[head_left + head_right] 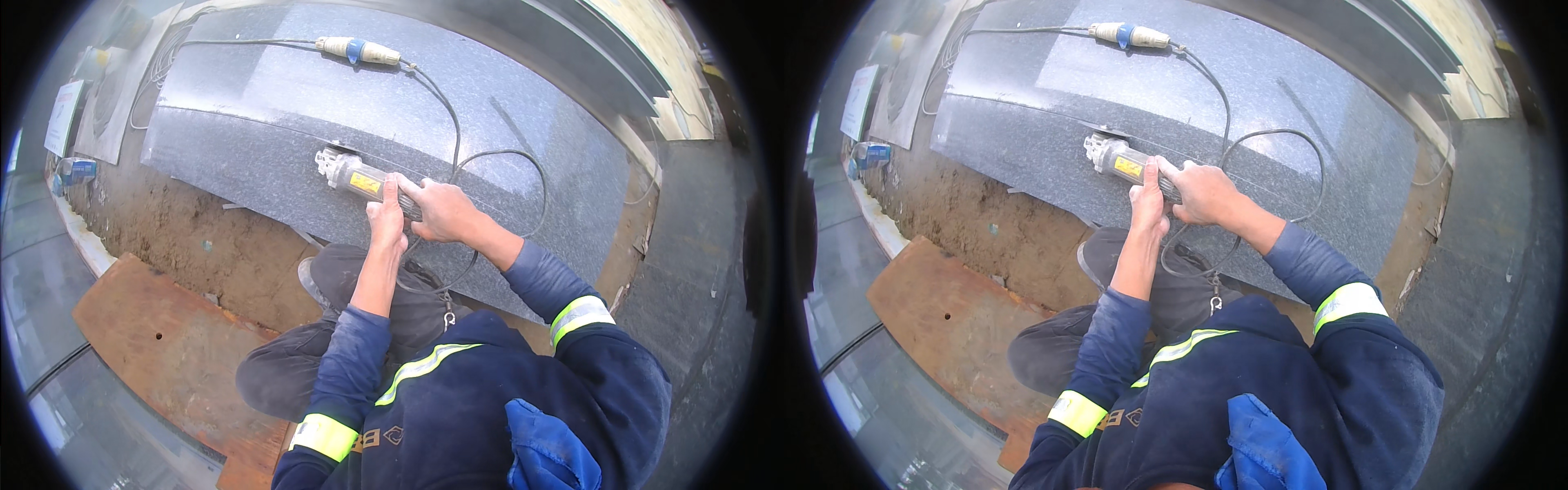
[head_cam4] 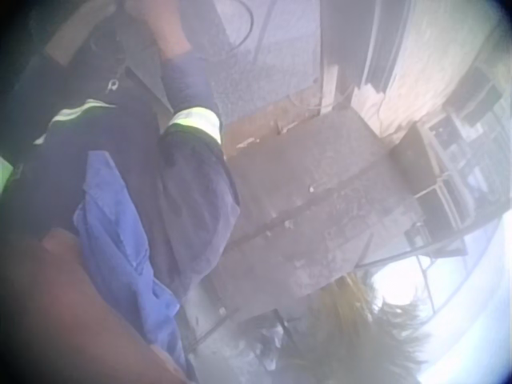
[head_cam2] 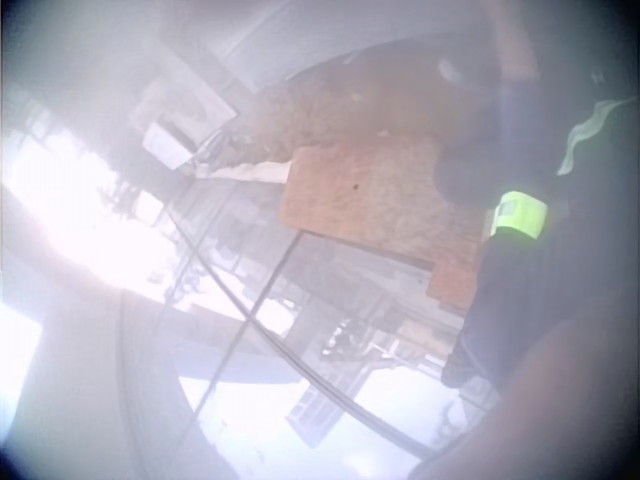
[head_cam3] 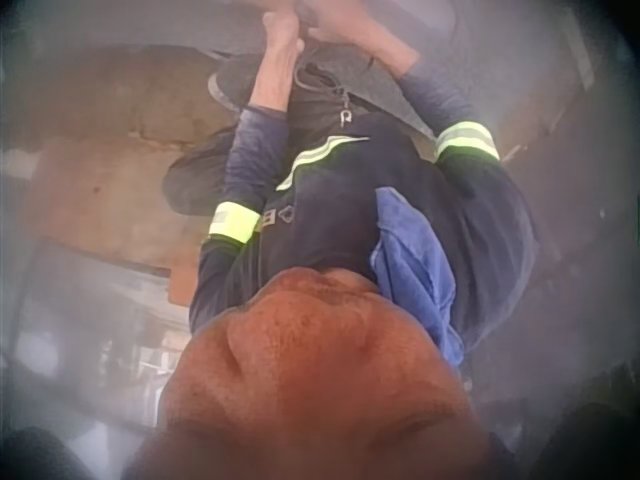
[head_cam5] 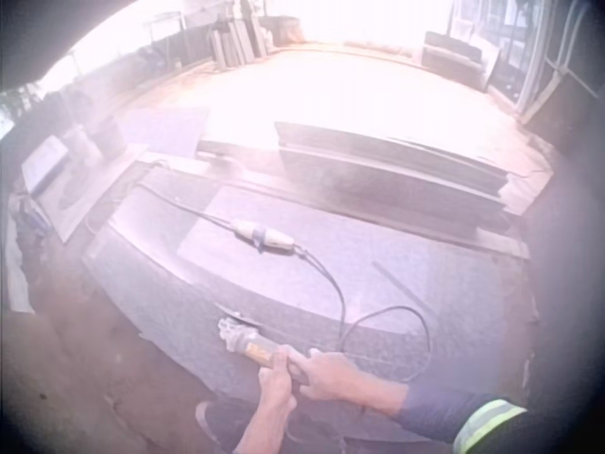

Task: The person uses an angle grinder to cut a large gray stone slab placed on the ground. They hold the slab with one hand and guide the grinder with the other, creating a cut line along the slab's surface.

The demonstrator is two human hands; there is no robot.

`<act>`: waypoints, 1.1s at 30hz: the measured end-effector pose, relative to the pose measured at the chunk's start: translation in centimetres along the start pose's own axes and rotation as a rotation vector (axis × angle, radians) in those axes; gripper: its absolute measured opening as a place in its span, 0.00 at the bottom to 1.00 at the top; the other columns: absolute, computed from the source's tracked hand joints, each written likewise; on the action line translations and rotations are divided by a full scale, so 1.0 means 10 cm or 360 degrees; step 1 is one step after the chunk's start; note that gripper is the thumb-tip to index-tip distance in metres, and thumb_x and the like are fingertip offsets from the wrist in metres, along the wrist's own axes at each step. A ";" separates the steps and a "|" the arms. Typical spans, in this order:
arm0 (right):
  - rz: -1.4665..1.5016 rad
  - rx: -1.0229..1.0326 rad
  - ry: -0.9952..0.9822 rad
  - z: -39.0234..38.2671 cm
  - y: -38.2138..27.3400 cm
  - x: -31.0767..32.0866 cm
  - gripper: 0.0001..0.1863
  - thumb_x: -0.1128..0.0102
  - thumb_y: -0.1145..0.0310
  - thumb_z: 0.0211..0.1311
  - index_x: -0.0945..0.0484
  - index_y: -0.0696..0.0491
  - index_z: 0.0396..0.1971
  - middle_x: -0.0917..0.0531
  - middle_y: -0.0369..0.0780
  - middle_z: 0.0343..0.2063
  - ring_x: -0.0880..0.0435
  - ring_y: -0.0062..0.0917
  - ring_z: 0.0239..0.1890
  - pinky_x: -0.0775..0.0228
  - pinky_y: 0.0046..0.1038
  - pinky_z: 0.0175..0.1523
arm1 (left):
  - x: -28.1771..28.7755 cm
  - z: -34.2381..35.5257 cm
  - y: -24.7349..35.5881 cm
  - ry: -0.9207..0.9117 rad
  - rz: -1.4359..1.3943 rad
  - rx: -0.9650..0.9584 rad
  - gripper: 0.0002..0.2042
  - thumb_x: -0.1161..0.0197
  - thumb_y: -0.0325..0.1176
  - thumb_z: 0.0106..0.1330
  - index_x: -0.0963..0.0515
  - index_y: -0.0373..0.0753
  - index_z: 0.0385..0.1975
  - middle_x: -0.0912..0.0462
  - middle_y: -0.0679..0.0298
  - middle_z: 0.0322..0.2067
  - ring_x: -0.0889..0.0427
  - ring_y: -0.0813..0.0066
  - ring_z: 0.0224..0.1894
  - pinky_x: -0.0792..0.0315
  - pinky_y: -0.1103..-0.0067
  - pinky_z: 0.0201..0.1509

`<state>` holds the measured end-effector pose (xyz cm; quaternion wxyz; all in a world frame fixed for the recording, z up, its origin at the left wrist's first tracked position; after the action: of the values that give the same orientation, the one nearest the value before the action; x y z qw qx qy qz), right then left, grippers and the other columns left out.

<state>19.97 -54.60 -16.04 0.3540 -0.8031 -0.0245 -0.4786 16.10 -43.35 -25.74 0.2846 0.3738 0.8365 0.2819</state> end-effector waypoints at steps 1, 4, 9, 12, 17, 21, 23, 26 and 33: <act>0.0002 0.0020 0.0030 0.02 0.01 -0.02 0.50 0.30 0.64 0.51 0.40 0.50 0.77 0.17 0.54 0.35 0.13 0.50 0.36 0.21 0.47 0.42 | -0.02 0.00 0.00 -0.0001 -0.0009 -0.0014 0.30 0.34 0.54 0.75 0.23 0.29 0.58 0.16 0.56 0.49 0.15 0.69 0.48 0.20 0.69 0.48; 0.0006 0.0008 -0.0023 0.17 -0.01 -0.05 0.51 0.28 0.63 0.51 0.41 0.50 0.77 0.16 0.56 0.39 0.13 0.51 0.40 0.20 0.46 0.45 | 0.05 0.10 0.11 0.0045 0.0069 0.0007 0.30 0.35 0.54 0.76 0.23 0.28 0.58 0.16 0.56 0.49 0.14 0.68 0.47 0.19 0.69 0.47; 0.0017 0.0024 -0.0030 0.40 -0.06 -0.08 0.51 0.28 0.63 0.51 0.42 0.49 0.78 0.16 0.57 0.40 0.13 0.52 0.42 0.20 0.47 0.47 | 0.12 0.24 0.26 0.0092 0.0092 0.0014 0.31 0.36 0.55 0.76 0.23 0.27 0.57 0.15 0.54 0.48 0.13 0.66 0.47 0.17 0.68 0.46; 0.0017 0.0045 0.0000 0.40 -0.07 -0.07 0.51 0.30 0.63 0.51 0.41 0.49 0.78 0.16 0.56 0.38 0.13 0.52 0.40 0.21 0.47 0.45 | 0.11 0.23 0.28 0.0104 0.0085 0.0012 0.30 0.35 0.55 0.76 0.22 0.28 0.56 0.15 0.54 0.48 0.13 0.66 0.47 0.18 0.69 0.46; -0.0012 -0.0011 -0.0038 0.08 0.00 0.00 0.51 0.30 0.62 0.51 0.41 0.49 0.78 0.17 0.56 0.37 0.13 0.52 0.39 0.21 0.48 0.44 | -0.02 -0.01 0.10 0.0012 0.0002 0.0021 0.28 0.31 0.52 0.73 0.21 0.29 0.54 0.15 0.57 0.46 0.14 0.69 0.45 0.18 0.70 0.46; -0.0030 0.0009 0.0017 0.00 0.04 -0.01 0.51 0.30 0.62 0.51 0.40 0.50 0.78 0.17 0.56 0.36 0.13 0.52 0.38 0.20 0.47 0.44 | -0.05 0.03 0.02 -0.0019 -0.0297 0.0060 0.23 0.27 0.46 0.71 0.23 0.36 0.55 0.17 0.62 0.47 0.15 0.69 0.47 0.18 0.66 0.53; -0.0017 0.0017 0.0010 0.06 0.04 -0.02 0.51 0.30 0.62 0.51 0.40 0.50 0.78 0.17 0.56 0.36 0.13 0.52 0.38 0.20 0.47 0.44 | -0.03 0.15 0.02 -0.0031 -0.0497 0.0021 0.23 0.26 0.43 0.70 0.23 0.33 0.55 0.17 0.61 0.47 0.15 0.69 0.47 0.17 0.66 0.51; 0.0001 0.0033 0.0012 0.20 0.02 -0.08 0.51 0.30 0.62 0.51 0.40 0.50 0.78 0.17 0.56 0.36 0.13 0.51 0.37 0.21 0.46 0.44 | 0.01 0.30 0.09 -0.0013 -0.0573 -0.0025 0.23 0.27 0.40 0.70 0.24 0.30 0.55 0.17 0.59 0.47 0.14 0.68 0.46 0.16 0.66 0.50; -0.0011 0.0045 0.0035 0.29 -0.03 -0.08 0.52 0.29 0.61 0.51 0.40 0.49 0.79 0.16 0.55 0.36 0.13 0.51 0.38 0.21 0.47 0.44 | 0.06 0.35 0.16 0.0013 -0.0550 0.0015 0.22 0.27 0.40 0.71 0.24 0.31 0.55 0.17 0.59 0.47 0.14 0.68 0.45 0.16 0.66 0.48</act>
<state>21.62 -52.38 -17.39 0.3638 -0.7927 -0.0303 -0.4882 18.98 -41.04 -27.18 0.3237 0.2246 0.8908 0.2264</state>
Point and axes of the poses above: each hand's wrist, its own z-axis towards the middle knuckle, its own x-axis out of the back of the hand, y = z × x, the point moved 8 cm from there along z, towards the middle knuckle
